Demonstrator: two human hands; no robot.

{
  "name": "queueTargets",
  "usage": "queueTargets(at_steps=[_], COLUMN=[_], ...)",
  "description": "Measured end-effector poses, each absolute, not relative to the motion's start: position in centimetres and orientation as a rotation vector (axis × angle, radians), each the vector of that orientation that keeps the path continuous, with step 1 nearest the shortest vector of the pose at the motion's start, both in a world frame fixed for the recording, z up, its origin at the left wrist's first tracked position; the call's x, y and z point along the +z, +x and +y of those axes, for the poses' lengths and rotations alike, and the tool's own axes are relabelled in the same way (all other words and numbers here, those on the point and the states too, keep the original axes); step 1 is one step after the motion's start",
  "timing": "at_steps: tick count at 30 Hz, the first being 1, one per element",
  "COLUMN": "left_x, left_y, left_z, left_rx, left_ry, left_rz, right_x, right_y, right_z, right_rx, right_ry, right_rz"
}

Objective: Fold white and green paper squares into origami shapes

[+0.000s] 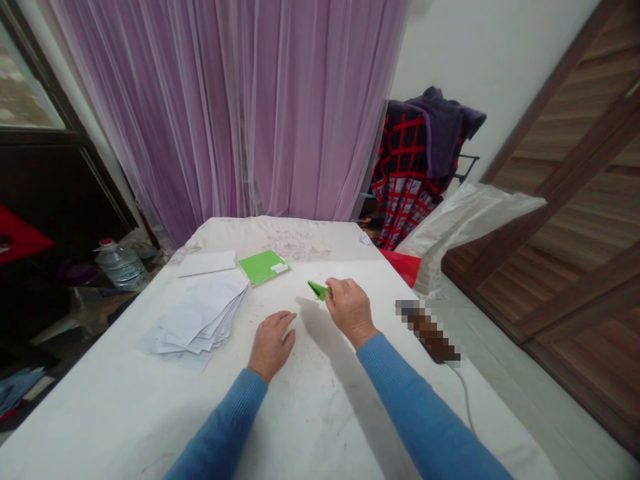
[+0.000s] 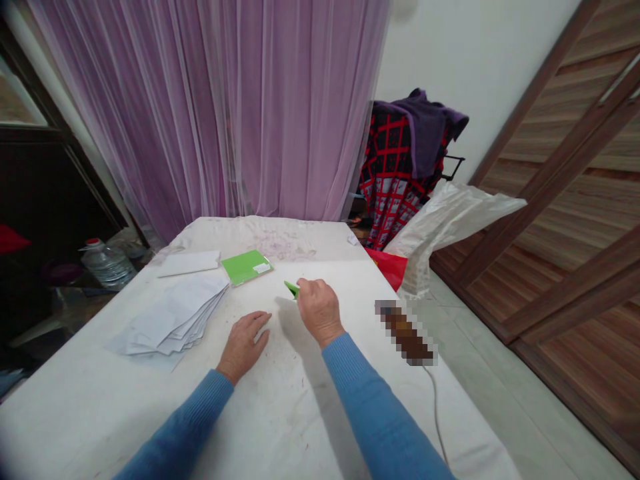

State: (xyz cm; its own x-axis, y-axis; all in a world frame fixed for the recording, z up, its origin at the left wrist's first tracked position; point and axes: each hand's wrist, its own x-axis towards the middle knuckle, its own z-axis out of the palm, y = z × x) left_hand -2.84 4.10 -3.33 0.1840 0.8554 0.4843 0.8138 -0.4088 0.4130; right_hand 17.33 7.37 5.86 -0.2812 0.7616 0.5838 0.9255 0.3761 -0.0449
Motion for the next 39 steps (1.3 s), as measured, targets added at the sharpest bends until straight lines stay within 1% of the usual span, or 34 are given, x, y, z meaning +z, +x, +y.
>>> queueTargets(at_steps=[3,6,11,14,15,20,23,25,29,32,36,39], left_x=[-3.5,-3.7,-3.6,-2.9,-2.6,-1.5,-1.4,-1.6,-1.7,-1.6,-1.3,-1.2], left_y=[-2.9,-3.0,-3.7,-3.9,-4.0,-3.9,-4.2,-4.5,-5.2,-5.5,-6.0,-6.3], left_z=[4.1,3.6,2.4,2.2,2.2,2.3,2.4,2.5,3.0,3.4,3.8,4.1], left_rx=[1.185,1.197,0.986,0.847,0.808,0.673,0.637,0.625,0.683,0.639,0.487,0.49], left_ry=[2.245,2.161,2.176,2.203,2.21,2.304,2.347,2.377,2.504,2.621,2.753,2.764], left_rz=[1.706,1.746,1.754,1.764,1.771,1.75,1.725,1.688,1.604,1.575,1.545,1.486], right_x=[4.6,2.7,0.4,-0.6,-1.0,-1.6,-1.5,-1.5,-2.0,-2.3,-1.9,-1.6], right_y=[14.6,11.9,10.4,12.0,12.8,17.2,18.4,18.8,19.2,19.7,19.8,19.3], right_z=[6.3,5.1,4.6,5.3,5.7,8.4,9.7,10.1,9.3,7.9,6.8,6.8], right_rx=[-0.434,-0.32,0.085,0.343,0.361,0.254,0.148,0.083,-0.045,-0.125,-0.142,-0.102], right_ry=[-1.316,-1.244,-1.259,-1.135,-1.103,-1.093,-1.142,-1.102,-0.962,-0.952,-0.96,-0.953], right_rz=[-2.354,-2.439,-2.36,-2.348,-2.343,-2.437,-2.519,-2.57,-2.576,-2.549,-2.545,-2.546])
